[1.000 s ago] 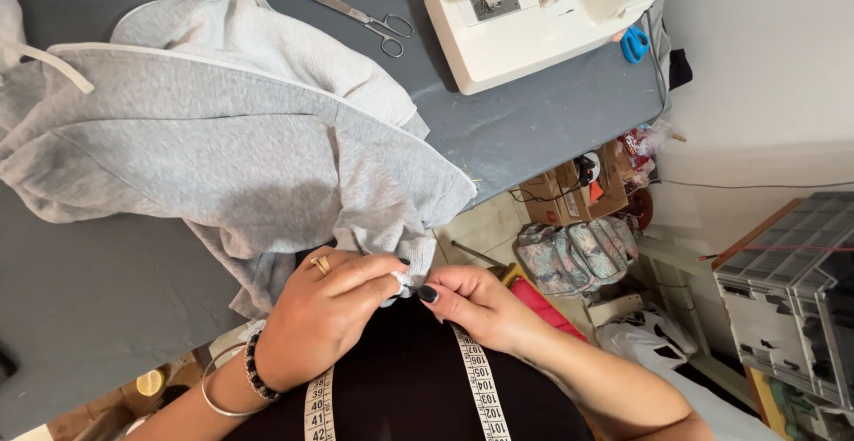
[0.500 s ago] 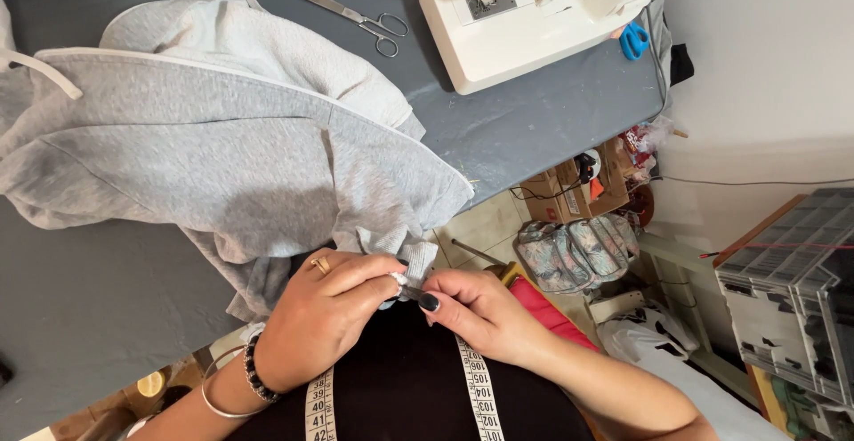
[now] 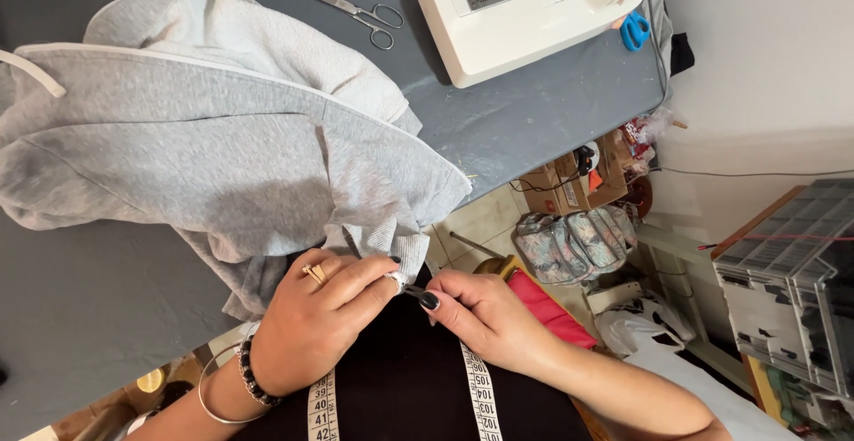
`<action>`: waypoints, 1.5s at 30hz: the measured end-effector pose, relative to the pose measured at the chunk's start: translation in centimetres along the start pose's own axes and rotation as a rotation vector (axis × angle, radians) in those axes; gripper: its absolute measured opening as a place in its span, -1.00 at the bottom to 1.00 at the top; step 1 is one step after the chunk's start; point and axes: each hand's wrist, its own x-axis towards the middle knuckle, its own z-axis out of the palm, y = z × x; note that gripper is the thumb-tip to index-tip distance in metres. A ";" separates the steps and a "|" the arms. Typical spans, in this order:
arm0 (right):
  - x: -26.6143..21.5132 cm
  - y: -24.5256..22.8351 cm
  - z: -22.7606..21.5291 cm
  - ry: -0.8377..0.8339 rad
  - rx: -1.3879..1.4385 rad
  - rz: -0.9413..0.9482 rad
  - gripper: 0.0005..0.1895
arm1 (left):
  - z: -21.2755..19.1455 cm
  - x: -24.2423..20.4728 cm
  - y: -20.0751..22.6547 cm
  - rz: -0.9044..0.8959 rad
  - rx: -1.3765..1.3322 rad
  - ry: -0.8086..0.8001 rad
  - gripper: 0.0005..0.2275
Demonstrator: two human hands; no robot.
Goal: Using thread snips to carefully remove loose threads or a small tag from the cuff of a grey sweatshirt at a sewing workstation.
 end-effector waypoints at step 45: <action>4.2 1.4 -5.3 -0.136 -0.374 -0.530 -0.79 | 1.7 0.6 0.1 -0.028 -0.006 -0.105 -0.89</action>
